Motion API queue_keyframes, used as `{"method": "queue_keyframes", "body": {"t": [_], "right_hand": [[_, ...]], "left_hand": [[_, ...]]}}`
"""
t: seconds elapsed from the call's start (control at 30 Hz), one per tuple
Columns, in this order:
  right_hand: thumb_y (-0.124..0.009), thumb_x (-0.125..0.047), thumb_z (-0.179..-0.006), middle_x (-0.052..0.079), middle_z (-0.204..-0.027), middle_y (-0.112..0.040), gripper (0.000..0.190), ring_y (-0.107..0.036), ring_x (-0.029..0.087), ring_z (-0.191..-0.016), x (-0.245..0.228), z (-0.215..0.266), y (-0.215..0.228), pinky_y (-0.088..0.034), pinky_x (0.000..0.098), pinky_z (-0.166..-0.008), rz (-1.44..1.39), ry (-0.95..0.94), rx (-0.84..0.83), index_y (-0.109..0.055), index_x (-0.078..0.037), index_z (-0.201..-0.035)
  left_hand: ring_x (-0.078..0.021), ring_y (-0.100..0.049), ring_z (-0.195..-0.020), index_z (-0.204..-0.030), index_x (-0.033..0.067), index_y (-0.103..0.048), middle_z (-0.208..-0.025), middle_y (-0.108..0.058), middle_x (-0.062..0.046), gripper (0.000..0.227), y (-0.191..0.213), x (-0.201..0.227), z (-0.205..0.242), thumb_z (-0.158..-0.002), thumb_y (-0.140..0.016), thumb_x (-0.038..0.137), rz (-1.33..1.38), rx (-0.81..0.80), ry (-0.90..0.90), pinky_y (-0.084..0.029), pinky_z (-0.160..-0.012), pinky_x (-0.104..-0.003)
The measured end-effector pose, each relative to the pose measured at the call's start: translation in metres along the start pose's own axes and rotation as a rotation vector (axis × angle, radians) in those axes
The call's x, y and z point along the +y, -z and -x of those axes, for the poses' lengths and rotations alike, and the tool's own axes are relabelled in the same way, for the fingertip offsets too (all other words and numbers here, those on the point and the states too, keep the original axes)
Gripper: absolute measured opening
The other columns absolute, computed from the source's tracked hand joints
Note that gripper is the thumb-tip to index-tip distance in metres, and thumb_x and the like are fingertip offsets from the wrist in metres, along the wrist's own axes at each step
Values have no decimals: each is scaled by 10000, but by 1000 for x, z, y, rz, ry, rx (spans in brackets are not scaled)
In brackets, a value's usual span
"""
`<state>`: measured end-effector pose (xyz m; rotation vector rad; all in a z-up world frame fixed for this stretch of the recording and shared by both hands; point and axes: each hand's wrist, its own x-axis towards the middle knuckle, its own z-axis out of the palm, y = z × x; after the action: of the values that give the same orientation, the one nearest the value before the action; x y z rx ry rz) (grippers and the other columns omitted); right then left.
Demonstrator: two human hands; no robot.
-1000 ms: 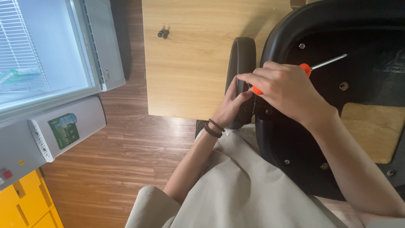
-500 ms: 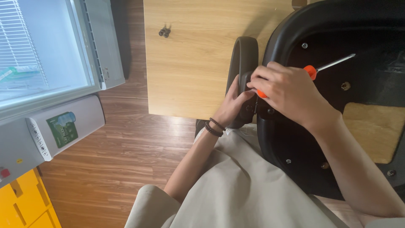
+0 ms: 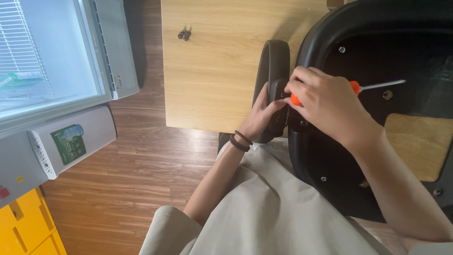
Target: The person attaches an armrest to an office chair seat on a wooden table. They align the armrest bracket against the seat base, position screws, and use a screwdriver to drive and tighten the screws, holding the armrest steady with the other hand.
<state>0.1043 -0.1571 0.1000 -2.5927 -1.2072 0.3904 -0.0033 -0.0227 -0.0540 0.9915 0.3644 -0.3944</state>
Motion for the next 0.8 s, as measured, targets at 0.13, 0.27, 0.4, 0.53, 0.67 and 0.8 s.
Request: {"method": "queue_keyframes", "body": {"t": [0.13, 0.27, 0.4, 0.53, 0.67, 0.8], "right_hand": [[-753, -141, -796, -7, -1017, -684, 263, -685, 149, -857, 2, -1, 3, -574, 278, -637, 38, 102, 27, -772, -97, -1055], [-746, -110, -816, -22, -994, -682, 162, -681, 135, -847, 5, -1, -8, -575, 278, -661, 20, 105, -15, -760, -104, -977], [-763, -247, -913, 3, -915, -644, 186, -677, 118, -819, -1, -2, -8, -560, 262, -625, 107, 15, -58, -717, -67, -896], [-774, -313, -927, 21, -909, -641, 273, -685, 128, -806, -3, -3, -5, -554, 264, -585, 106, -57, -82, -708, -51, -890], [-773, -253, -866, 22, -979, -673, 237, -689, 144, -806, 5, -1, 5, -571, 271, -639, -5, -6, -45, -741, -58, -996], [-771, -180, -818, 4, -986, -700, 196, -690, 151, -824, 5, -2, 1, -573, 282, -659, -32, 59, -15, -760, -83, -987]], "left_hand": [[-145, -548, -1219, -1541, 25, -284, -1340, -542, -83, 685, -1, -1, -1, -954, -606, 169, -6, 24, 3, -480, -1032, -293], [-162, -547, -1179, -1519, -28, -366, -1281, -572, -115, 623, 0, 2, 1, -979, -615, 155, -45, -6, -25, -483, -1008, -306], [-151, -561, -1144, -1513, 12, -348, -1265, -576, -90, 616, -3, 8, 2, -971, -592, 172, -13, -5, 6, -500, -972, -306], [-144, -568, -1113, -1507, 38, -356, -1245, -582, -90, 600, -3, 10, 2, -973, -589, 185, -39, 7, 18, -501, -958, -296], [-144, -566, -1118, -1486, 19, -383, -1243, -579, -93, 571, -3, 11, 3, -982, -591, 188, -44, 0, 9, -507, -954, -301], [-147, -566, -1129, -1473, 16, -401, -1252, -579, -96, 555, -3, 13, 3, -981, -600, 180, -67, -2, -7, -500, -972, -304]]}}
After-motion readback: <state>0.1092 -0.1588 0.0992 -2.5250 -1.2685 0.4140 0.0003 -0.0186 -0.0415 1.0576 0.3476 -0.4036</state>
